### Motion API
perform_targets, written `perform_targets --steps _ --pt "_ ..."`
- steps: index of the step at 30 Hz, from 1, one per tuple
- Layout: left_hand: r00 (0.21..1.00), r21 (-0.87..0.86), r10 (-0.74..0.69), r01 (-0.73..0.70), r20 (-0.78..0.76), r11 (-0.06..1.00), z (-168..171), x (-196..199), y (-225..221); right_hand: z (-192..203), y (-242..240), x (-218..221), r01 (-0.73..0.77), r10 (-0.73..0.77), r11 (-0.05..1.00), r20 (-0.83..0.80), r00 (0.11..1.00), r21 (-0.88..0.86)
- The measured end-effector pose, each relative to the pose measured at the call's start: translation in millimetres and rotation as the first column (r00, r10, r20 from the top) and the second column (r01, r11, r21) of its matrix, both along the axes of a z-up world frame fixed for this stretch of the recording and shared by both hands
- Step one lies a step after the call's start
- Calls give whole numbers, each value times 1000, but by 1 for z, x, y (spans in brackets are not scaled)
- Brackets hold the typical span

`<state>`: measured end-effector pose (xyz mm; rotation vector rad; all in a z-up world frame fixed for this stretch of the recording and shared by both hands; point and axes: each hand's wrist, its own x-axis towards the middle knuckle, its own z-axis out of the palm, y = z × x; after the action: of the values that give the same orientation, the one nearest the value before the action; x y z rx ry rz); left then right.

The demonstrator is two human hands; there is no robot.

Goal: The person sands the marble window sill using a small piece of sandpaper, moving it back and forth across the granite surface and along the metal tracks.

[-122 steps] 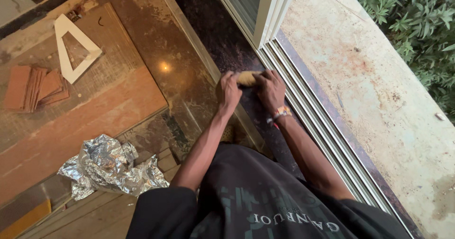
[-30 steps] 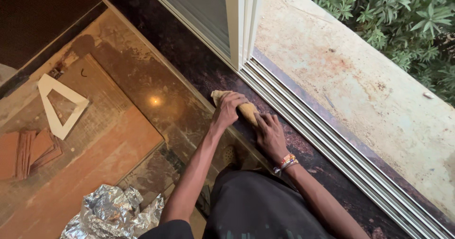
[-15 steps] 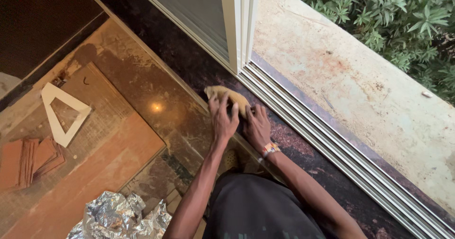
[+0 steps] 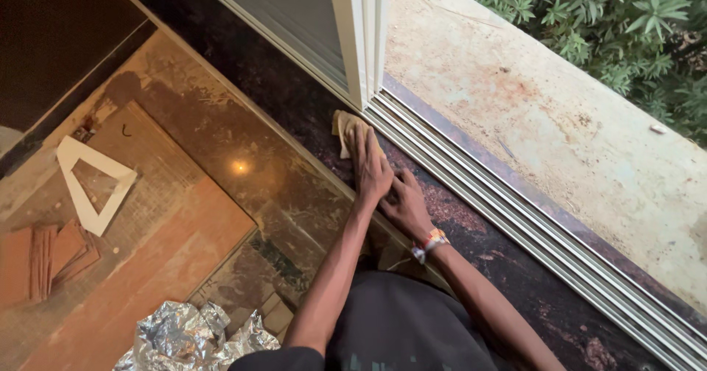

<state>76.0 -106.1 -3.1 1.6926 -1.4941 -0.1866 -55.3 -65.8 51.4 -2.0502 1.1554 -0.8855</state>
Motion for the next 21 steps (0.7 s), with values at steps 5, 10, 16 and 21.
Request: perform_targets --steps 5,10,16,21 --pt "987 59 -159 159 -1 986 7 -5 18 31 36 -46 -137 150 949 -22 989 285" --pt "981 161 -189 192 -32 968 -4 12 -5 40 33 -96 87 -23 973 -284 958 212" --pt "982 160 -125 148 -143 976 -13 77 -57 11 -7 -193 323 -432 894 -406 805 -311" --pt "987 -2 -136 137 87 991 -21 89 -70 -9 1 -227 372 -514 858 -565 645 -355"
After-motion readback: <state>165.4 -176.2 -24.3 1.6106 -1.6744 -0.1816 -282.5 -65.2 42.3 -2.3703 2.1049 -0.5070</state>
